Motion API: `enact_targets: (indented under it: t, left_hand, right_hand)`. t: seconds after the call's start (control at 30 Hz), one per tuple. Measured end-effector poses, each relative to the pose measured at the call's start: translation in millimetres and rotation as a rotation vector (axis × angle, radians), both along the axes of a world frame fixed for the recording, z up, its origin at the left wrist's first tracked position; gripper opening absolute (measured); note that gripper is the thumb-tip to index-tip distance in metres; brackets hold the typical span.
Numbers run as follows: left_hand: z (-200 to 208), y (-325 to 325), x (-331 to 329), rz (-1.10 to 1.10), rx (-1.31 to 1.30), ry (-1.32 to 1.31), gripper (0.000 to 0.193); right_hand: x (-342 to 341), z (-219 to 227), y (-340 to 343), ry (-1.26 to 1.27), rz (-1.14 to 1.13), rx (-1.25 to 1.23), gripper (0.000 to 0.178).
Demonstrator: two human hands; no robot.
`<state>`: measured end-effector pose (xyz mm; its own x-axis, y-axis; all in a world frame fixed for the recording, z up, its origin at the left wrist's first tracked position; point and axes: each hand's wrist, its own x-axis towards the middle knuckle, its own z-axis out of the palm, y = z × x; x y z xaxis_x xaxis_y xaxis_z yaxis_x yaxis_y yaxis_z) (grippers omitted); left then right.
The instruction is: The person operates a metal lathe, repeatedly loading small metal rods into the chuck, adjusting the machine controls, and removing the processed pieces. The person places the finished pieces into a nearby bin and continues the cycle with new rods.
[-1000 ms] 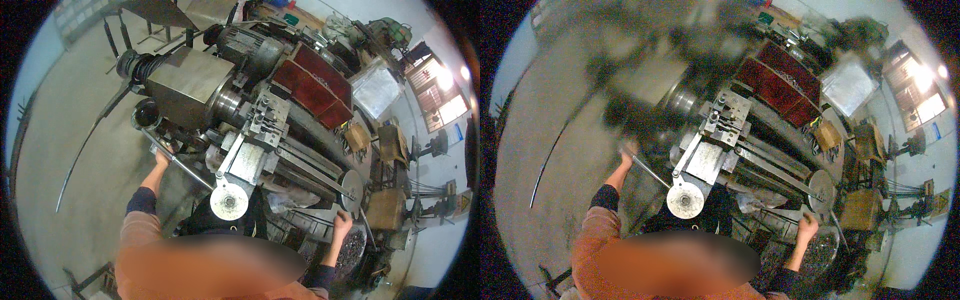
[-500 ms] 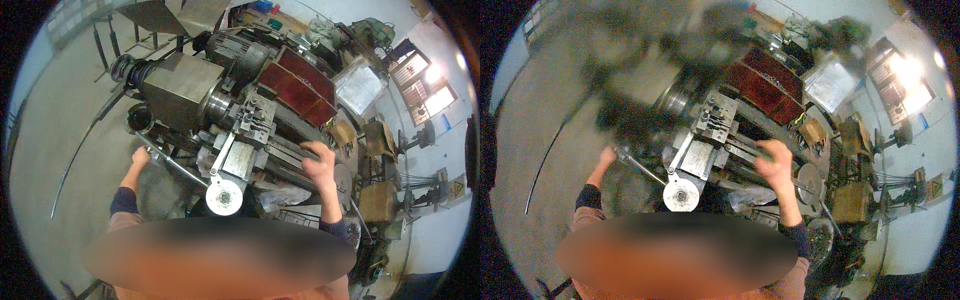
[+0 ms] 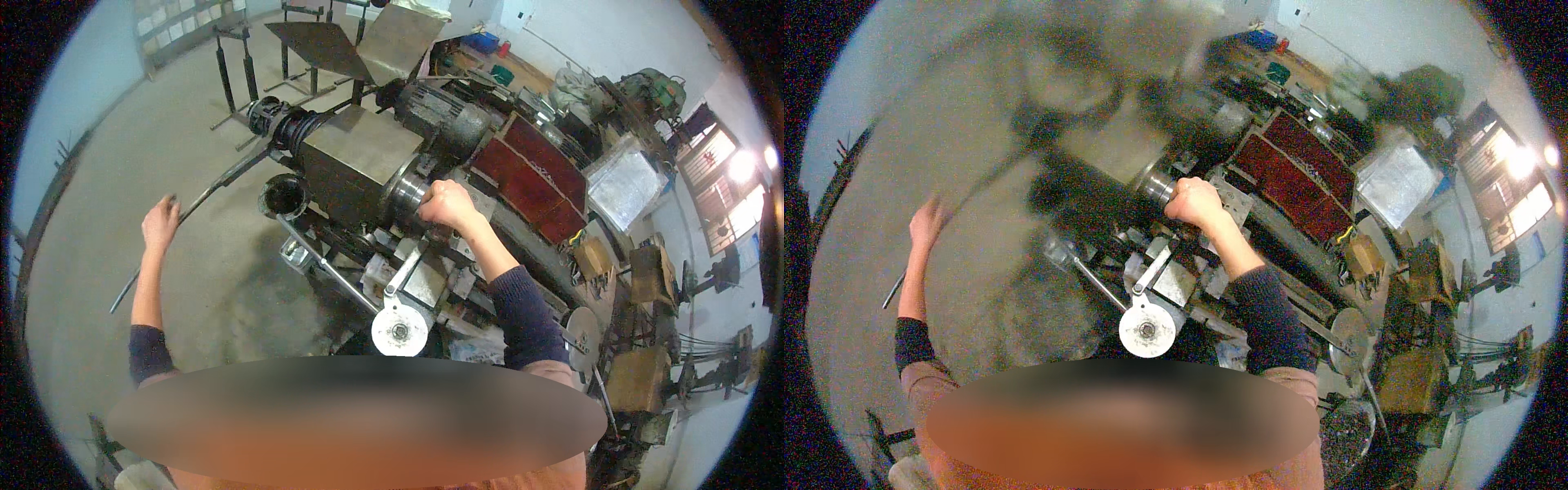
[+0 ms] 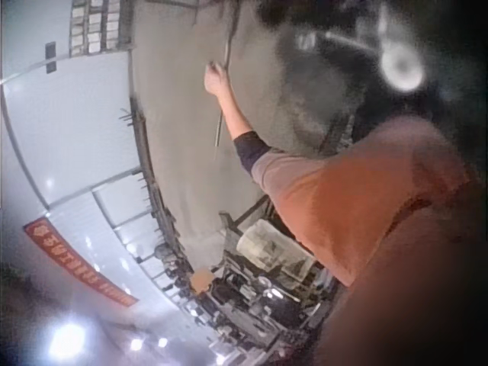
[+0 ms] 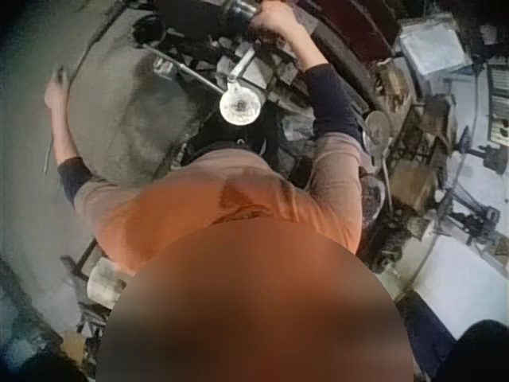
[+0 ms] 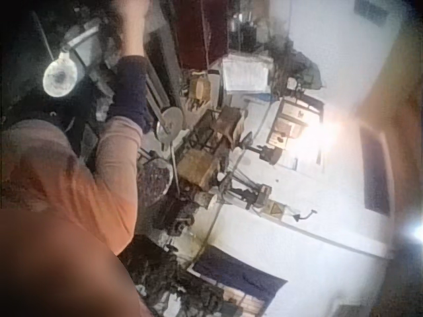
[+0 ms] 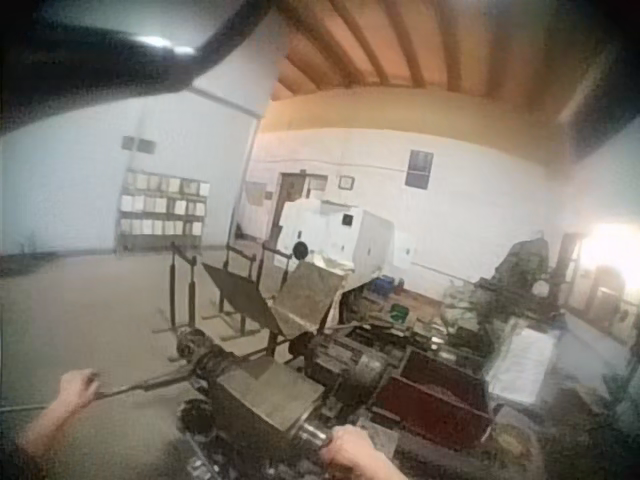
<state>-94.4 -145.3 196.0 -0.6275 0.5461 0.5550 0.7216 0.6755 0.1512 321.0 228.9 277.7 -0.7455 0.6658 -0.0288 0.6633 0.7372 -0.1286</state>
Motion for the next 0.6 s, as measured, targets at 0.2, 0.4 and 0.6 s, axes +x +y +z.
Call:
enact_targets:
  t: [0.2, 0.4, 0.6]
  left_hand:
    - [-17.8, -8.5, 97.0, 0.258, -0.223, -0.289, 0.052]
    - [-7.1, 5.5, 190.5, 0.201, -0.16, -0.38, 0.045]
    - [-7.3, 14.3, 142.3, -0.033, -0.12, -0.829, 0.025]
  right_hand:
    - [7.7, 1.1, 2.5, -0.039, 0.004, 0.009, 0.03]
    - [11.6, 8.1, -5.8, -0.021, -0.011, 0.071, 0.026]
    - [90.7, 66.5, 36.5, 0.324, -0.16, 0.263, 0.022]
